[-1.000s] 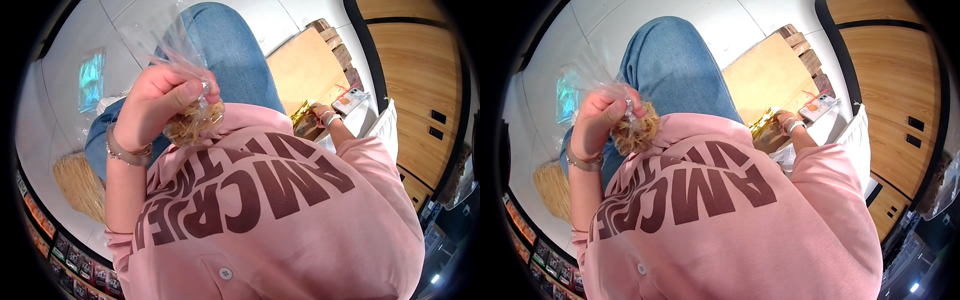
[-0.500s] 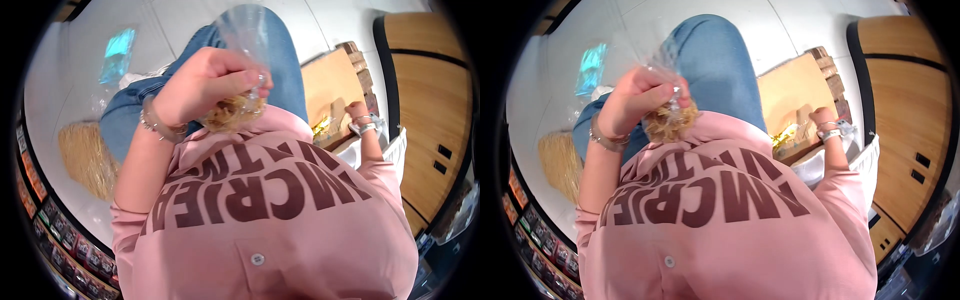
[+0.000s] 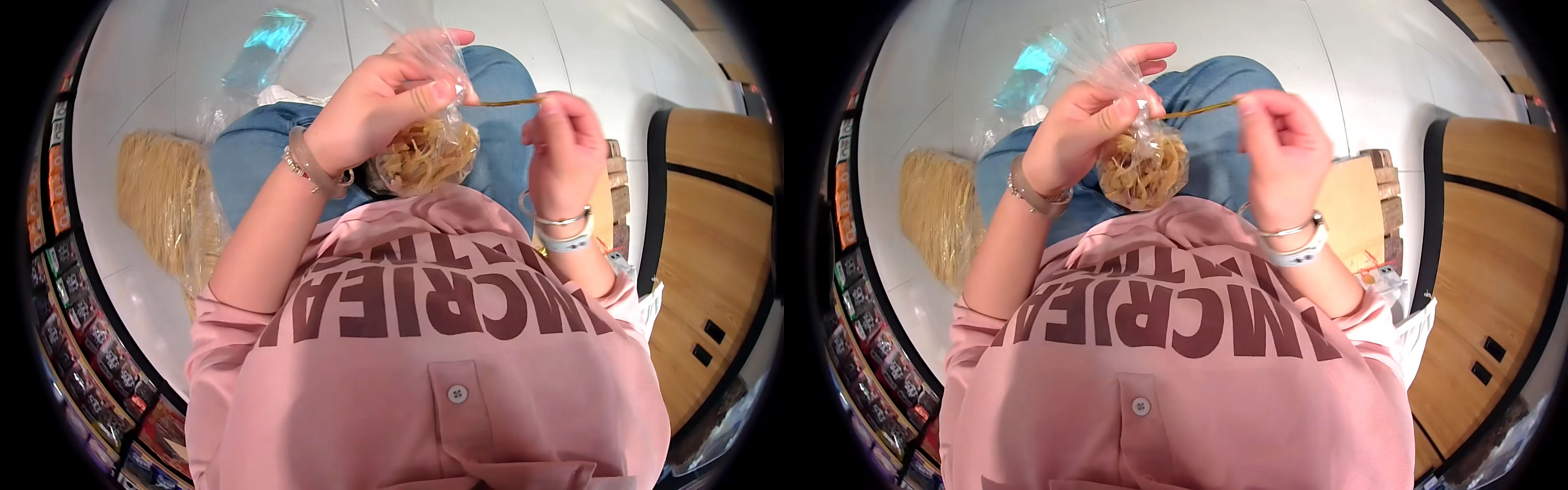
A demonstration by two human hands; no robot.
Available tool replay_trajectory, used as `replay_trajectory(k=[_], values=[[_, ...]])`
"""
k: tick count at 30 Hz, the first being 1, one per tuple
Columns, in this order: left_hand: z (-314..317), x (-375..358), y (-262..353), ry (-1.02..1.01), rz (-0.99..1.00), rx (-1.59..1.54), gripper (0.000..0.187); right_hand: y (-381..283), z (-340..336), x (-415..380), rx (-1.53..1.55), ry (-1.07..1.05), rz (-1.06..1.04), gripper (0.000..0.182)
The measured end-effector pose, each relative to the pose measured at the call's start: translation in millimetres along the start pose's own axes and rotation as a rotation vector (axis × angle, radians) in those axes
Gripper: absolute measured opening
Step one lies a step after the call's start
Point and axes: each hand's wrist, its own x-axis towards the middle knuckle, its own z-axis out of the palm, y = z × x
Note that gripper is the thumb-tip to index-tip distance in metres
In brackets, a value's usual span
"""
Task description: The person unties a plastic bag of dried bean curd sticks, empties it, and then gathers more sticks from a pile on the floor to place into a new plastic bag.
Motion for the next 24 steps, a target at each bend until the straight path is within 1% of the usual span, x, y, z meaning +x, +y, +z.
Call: replay_trajectory(k=[1, 3, 6, 9, 15, 18, 21, 24], values=[[-3, -3, 4, 0.017, -0.041, -0.028, 0.026, 6, 7, -5, -0.014, -0.029, -0.001, 0.005], [-9, -9, 12, 0.048, -0.124, -0.084, 0.026, 12, 18, -12, 0.108, -0.078, 0.05, 0.006], [-17, -12, 18, -0.008, -0.131, -0.058, 0.025, 15, 32, -16, 0.269, -0.115, 0.07, 0.007], [-18, -14, 28, 0.033, -0.156, 0.031, 0.023, 15, 39, -19, 0.353, -0.167, 0.125, 0.007], [-28, -10, 46, 0.008, -0.313, 0.239, 0.021, 7, 52, -25, 0.172, -0.2, 0.034, 0.007], [-27, -7, 56, 0.012, -0.353, 0.406, 0.022, 7, 52, -24, 0.071, -0.251, -0.093, 0.006], [-23, -4, 64, 0.008, -0.326, 0.469, 0.023, 3, 58, -24, 0.097, -0.207, -0.053, 0.005], [-27, -2, 61, 0.022, -0.312, 0.461, 0.024, -1, 63, -21, 0.098, -0.213, -0.011, 0.002]])
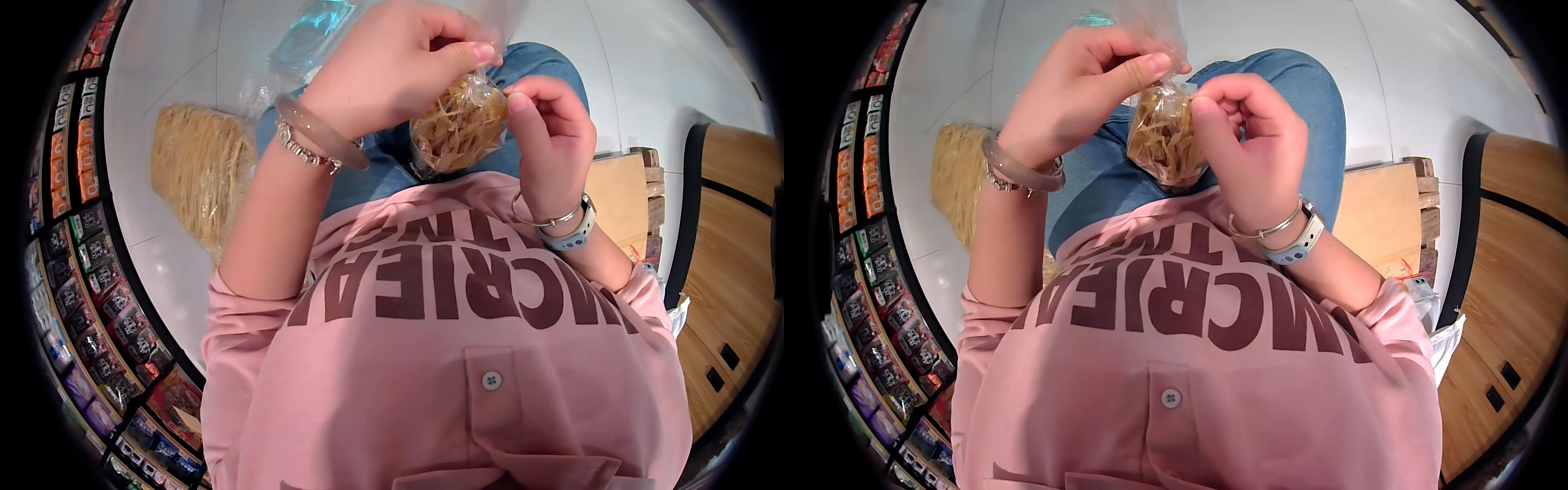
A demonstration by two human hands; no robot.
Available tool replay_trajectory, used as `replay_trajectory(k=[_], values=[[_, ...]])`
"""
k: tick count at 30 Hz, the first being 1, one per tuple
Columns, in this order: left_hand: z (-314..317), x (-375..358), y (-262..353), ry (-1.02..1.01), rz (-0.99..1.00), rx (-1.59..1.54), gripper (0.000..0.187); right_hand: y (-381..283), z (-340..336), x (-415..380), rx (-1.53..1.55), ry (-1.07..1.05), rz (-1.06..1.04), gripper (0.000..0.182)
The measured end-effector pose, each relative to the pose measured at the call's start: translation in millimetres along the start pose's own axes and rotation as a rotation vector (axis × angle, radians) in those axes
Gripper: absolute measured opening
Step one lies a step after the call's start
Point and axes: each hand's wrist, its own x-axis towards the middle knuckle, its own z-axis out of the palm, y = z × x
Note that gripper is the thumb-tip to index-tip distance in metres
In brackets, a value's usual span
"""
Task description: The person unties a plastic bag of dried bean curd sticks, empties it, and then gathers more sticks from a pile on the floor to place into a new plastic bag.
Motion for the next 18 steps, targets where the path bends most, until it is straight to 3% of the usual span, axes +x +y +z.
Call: replay_trajectory(k=[6, 9, 12, 18], values=[[-3.7, 2.7, 2.9, 0.008, 0.054, 0.102, 0.023, -5.9, 3.5, 5.4, -0.062, -0.06, 0.078, 0.002], [-6.5, 2.0, 8.2, -0.013, -0.095, 0.092, 0.023, -9.6, 7.6, 3.3, -0.126, -0.047, 0.082, 0.001], [-1.2, 0.6, 8.5, 0.032, -0.131, -0.051, 0.023, -2.0, 8.0, 5.8, -0.349, -0.069, -0.194, 0.003], [-5.6, 1.1, 5.4, 0.006, -0.132, -0.09, 0.022, -2.5, 9.9, 8.8, -0.425, -0.09, -0.276, 0.005]])
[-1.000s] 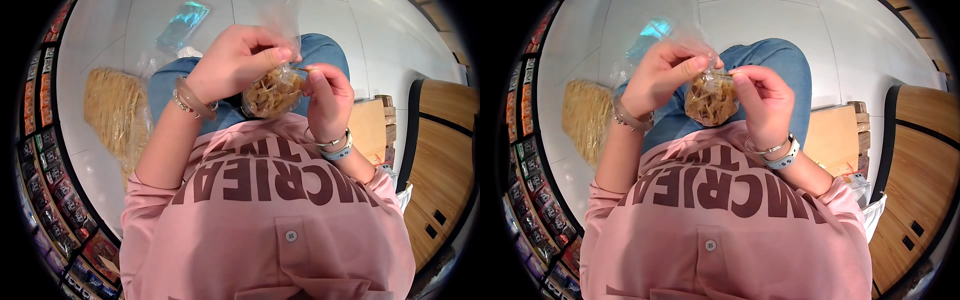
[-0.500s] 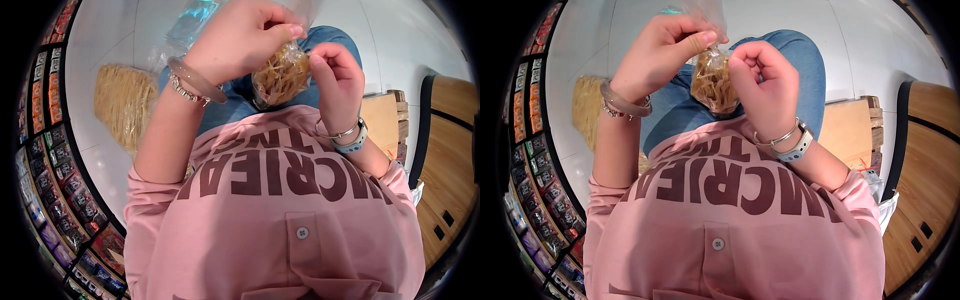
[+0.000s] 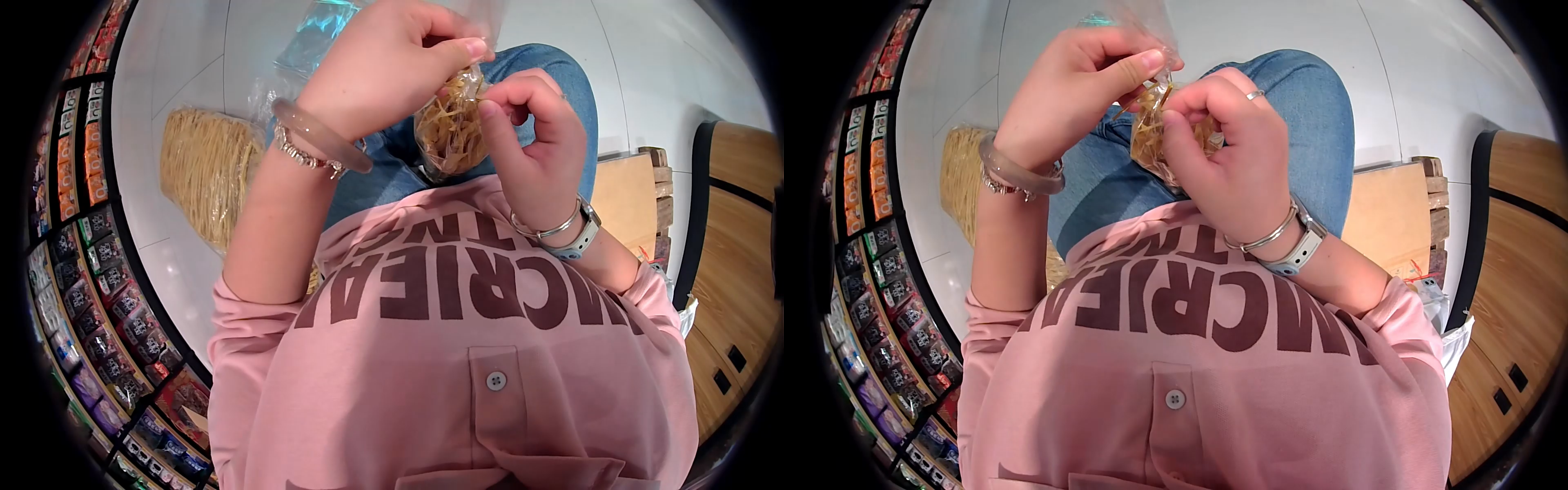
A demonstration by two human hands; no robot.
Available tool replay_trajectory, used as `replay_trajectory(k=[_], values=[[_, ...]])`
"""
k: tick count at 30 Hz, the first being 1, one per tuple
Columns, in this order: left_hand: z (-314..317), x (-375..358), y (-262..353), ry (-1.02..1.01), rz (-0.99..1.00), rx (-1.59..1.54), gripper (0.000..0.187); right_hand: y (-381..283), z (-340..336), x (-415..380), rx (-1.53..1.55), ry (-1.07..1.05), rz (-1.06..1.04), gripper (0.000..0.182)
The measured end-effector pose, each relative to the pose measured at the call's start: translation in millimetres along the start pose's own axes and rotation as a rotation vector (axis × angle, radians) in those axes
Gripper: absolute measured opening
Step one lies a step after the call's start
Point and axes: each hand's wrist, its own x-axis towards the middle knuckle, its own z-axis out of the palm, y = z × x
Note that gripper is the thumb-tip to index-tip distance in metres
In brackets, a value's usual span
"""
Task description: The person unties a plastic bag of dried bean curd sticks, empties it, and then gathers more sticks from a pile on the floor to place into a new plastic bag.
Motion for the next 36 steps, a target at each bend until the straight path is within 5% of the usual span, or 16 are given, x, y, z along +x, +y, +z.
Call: replay_trajectory(k=[18, 36], values=[[4, -10, 12, 0.121, 0.034, 0.23, 0.018, 5, 2, 1, 0.045, -0.087, -0.115, 0.009], [7, -5, -9, 0.042, -0.09, -0.328, 0.023, 4, -1, 4, 0.009, -0.058, -0.153, 0.008]])
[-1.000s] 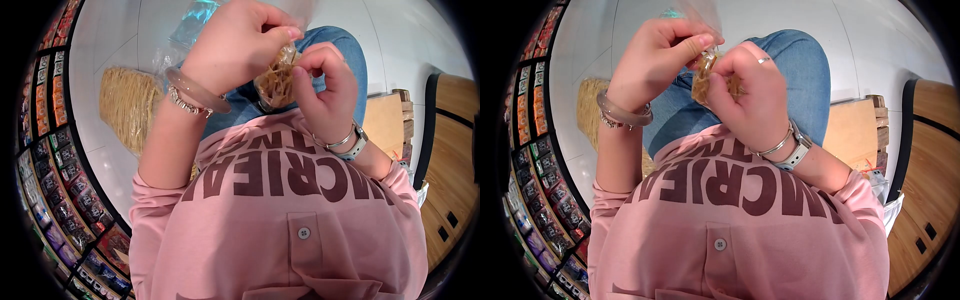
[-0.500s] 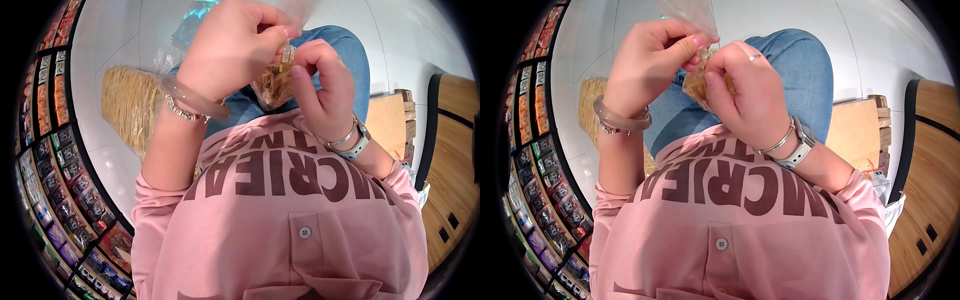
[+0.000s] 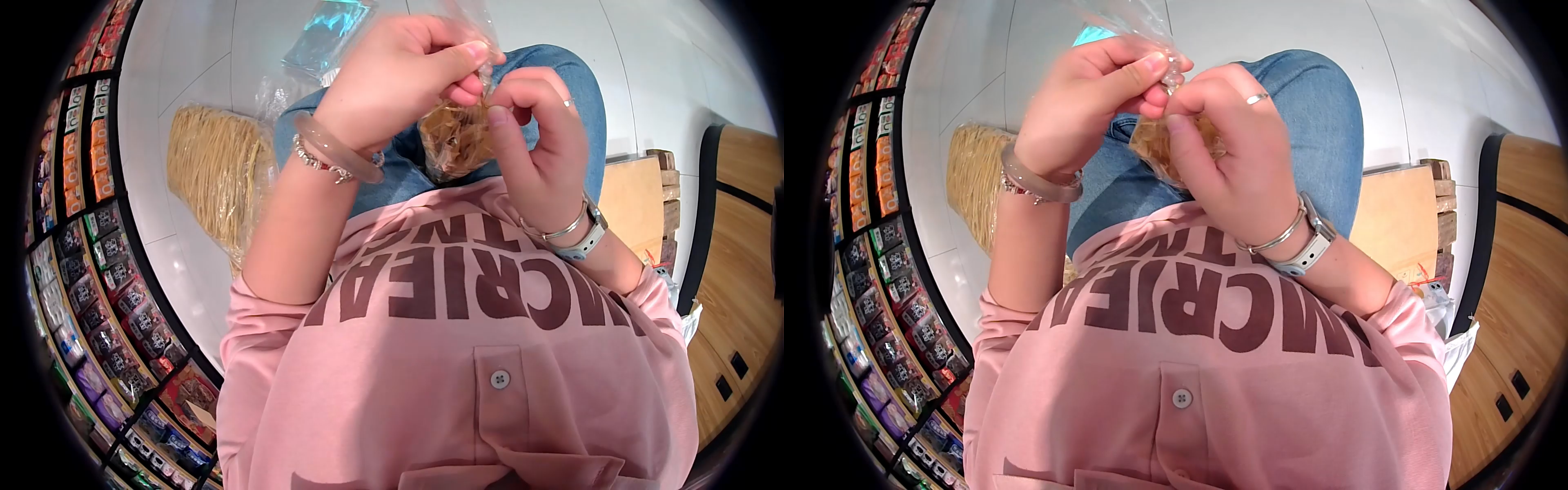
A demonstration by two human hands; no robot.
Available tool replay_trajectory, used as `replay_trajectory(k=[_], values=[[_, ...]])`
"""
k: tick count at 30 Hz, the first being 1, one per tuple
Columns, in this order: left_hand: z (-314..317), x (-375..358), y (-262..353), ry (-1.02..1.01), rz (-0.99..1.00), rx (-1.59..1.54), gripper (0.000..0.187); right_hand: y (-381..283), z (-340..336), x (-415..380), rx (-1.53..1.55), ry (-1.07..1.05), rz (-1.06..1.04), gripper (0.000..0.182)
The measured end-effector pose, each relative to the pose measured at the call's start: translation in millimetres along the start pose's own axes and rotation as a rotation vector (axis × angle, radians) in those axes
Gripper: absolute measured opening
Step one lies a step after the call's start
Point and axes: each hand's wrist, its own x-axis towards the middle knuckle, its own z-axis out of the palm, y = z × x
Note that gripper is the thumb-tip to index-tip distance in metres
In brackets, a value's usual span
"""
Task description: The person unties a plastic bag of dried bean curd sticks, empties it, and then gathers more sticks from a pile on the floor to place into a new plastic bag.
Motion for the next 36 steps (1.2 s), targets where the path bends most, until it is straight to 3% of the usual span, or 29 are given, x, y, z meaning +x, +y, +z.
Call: replay_trajectory(k=[6, 12, 15, 24, 36], values=[[1, -1, -2, -0.028, 0.006, -0.065, 0.023, -2, 2, -4, -0.007, 0.004, 0.069, 0.01], [0, -2, -1, -0.025, 0.02, -0.019, 0.023, -7, 3, -5, -0.164, -0.015, -0.015, 0.017], [5, -5, 0, 0.053, 0.075, 0.095, 0.024, -10, 5, -3, -0.212, -0.03, -0.149, 0.021], [10, -7, 8, 0.134, 0.058, 0.407, 0.022, -3, 8, -5, -0.311, 0.029, -0.101, 0.02], [8, -7, 6, 0.079, 0.075, 0.332, 0.019, -2, 5, 1, -0.383, -0.027, -0.191, 0.017]])
